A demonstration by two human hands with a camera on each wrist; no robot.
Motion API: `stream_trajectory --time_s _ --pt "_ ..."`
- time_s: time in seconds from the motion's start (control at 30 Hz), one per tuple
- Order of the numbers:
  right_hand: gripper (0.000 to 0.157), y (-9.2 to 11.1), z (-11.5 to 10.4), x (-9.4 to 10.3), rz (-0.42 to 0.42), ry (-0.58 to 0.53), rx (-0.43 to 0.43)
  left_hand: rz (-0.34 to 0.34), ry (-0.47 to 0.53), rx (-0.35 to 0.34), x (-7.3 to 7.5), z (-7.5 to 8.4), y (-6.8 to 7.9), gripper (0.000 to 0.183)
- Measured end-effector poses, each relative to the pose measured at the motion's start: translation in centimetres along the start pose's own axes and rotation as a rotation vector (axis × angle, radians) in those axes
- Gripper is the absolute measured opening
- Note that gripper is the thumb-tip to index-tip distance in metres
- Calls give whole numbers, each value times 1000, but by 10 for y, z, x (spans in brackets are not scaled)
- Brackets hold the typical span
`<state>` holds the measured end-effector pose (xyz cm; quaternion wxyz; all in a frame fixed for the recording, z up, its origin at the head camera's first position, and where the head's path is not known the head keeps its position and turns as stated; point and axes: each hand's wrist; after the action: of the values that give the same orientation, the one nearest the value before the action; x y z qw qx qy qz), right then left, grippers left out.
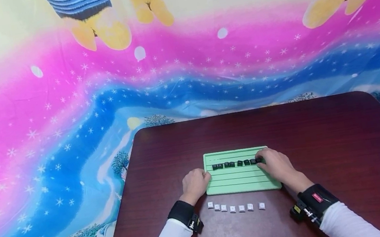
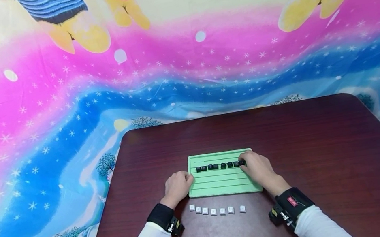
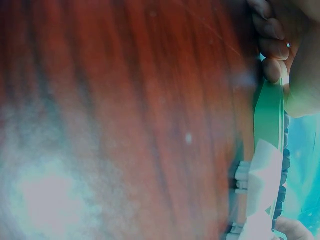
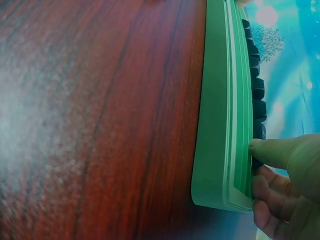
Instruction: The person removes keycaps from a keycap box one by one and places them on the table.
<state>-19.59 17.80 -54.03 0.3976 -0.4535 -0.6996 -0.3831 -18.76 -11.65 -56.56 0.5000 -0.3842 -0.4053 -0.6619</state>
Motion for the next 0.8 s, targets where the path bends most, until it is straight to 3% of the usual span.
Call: stream_trajectory --time_s 0.43,0.8 --pt "26 7 3 6 39 -22 11 -8 -5 8 -3 -2 -2 47" --pt "26 17 -8 19 65 -47 42 -8 -17 8 -1 -1 -1 47"
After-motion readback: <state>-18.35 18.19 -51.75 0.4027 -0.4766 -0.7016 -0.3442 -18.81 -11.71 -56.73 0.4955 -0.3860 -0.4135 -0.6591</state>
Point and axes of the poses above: each hand's wrist, its own y-axis away from the middle knuckle, its own x-axis out of the back of the hand, z = x × y, and after that the axes turned 12 degrees about -z, right-handed
